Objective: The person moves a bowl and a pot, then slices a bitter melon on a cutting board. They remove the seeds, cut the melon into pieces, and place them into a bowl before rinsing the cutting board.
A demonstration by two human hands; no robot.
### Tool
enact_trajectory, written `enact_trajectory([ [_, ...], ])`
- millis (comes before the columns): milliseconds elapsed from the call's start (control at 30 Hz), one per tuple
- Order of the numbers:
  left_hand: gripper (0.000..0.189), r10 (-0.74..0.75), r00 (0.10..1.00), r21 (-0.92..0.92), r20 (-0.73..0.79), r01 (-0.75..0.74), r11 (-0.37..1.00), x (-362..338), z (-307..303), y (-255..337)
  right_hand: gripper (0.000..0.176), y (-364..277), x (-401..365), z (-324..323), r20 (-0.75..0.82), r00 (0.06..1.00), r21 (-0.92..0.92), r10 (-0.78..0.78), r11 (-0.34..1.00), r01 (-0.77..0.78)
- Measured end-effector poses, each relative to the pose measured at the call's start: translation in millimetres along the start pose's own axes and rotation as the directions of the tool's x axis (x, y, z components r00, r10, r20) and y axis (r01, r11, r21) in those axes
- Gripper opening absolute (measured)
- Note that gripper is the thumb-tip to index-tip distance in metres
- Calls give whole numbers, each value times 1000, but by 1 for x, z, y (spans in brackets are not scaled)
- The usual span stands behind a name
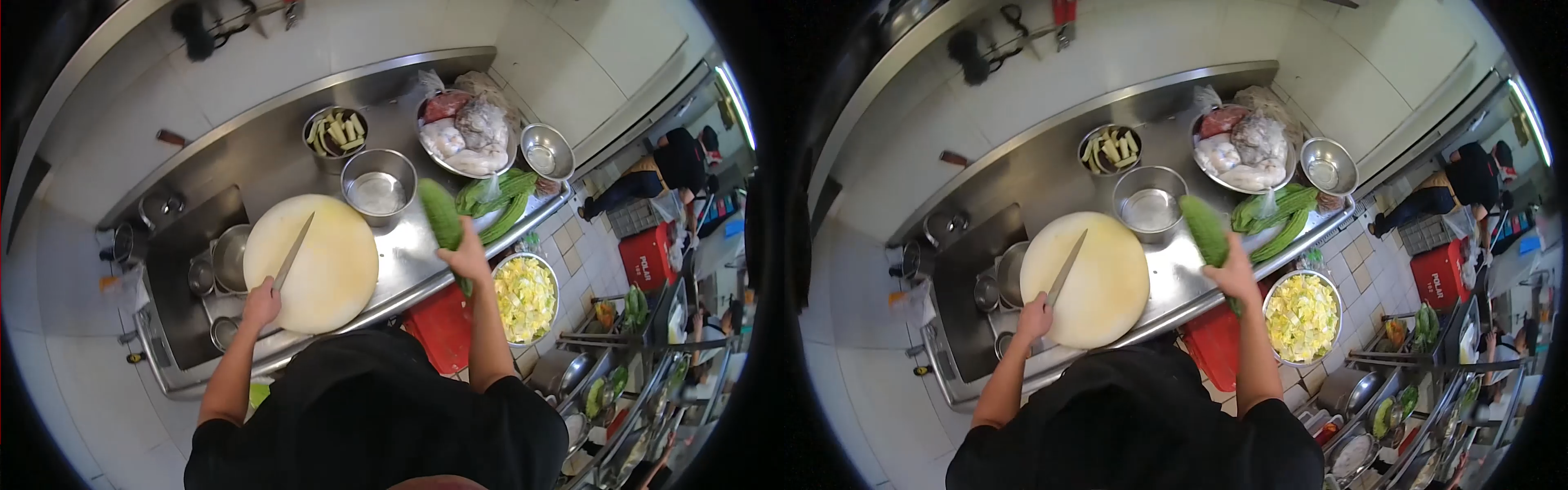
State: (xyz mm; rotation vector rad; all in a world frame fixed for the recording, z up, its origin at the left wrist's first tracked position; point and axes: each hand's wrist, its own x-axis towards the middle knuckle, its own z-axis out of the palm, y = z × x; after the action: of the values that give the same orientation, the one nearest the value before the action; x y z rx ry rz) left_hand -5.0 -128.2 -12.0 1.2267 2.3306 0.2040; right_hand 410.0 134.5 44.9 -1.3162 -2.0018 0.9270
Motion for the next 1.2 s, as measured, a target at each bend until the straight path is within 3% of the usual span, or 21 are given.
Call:
enact_trajectory([
  [67, 27, 22, 1000, -113, 18, -20, 993, -3, -6, -10, 81, -46, -8, 39, 242, 970, -6, -31, 999, 33],
  [200, 24, -62, 989, -125, -132, 46, 991, -19, -19, -11, 76, -102, -27, 123, 428, 900, -163, -82, 972, 167],
  [233, 26, -53, 994, -80, -95, 46, 996, -21, -23, -14, 76, -99, -30, 149, 415, 898, -191, -149, 950, 246],
  [367, 33, -91, 996, -29, 23, 91, 995, -38, -29, -30, 79, -94, -38, 212, 544, 838, -404, -38, 863, 302],
  [467, 34, -81, 995, -57, 58, 84, 995, -51, -44, -27, 82, -114, -51, 228, 492, 853, -449, -177, 788, 422],
  [500, 33, -66, 995, -73, 73, 71, 995, -59, -48, -24, 74, -128, -54, 231, 439, 864, -361, -245, 833, 420],
  [633, 28, 9, 995, -106, 101, 2, 994, -80, -38, -17, 51, -132, -47, 262, 486, 808, -362, -334, 765, 533],
  [800, 29, 92, 971, -94, 220, -73, 993, -102, -35, -37, 51, -132, -47, 267, 504, 814, -413, -289, 747, 521],
  [900, 30, 54, 951, -62, 304, -37, 997, -109, -50, -35, 52, -132, -45, 270, 502, 811, -445, -301, 714, 541],
  [967, 32, 73, 952, -119, 297, -39, 992, -93, -36, -32, 52, -131, -43, 269, 517, 804, -460, -295, 696, 551],
  [1067, 32, 75, 956, -143, 284, -35, 989, -63, -13, -19, 56, -116, -29, 275, 480, 850, -438, -219, 779, 449],
  [1200, 32, 62, 964, -100, 260, -37, 994, -38, -10, -10, 63, -138, -38, 261, 542, 804, -478, -243, 698, 533],
])
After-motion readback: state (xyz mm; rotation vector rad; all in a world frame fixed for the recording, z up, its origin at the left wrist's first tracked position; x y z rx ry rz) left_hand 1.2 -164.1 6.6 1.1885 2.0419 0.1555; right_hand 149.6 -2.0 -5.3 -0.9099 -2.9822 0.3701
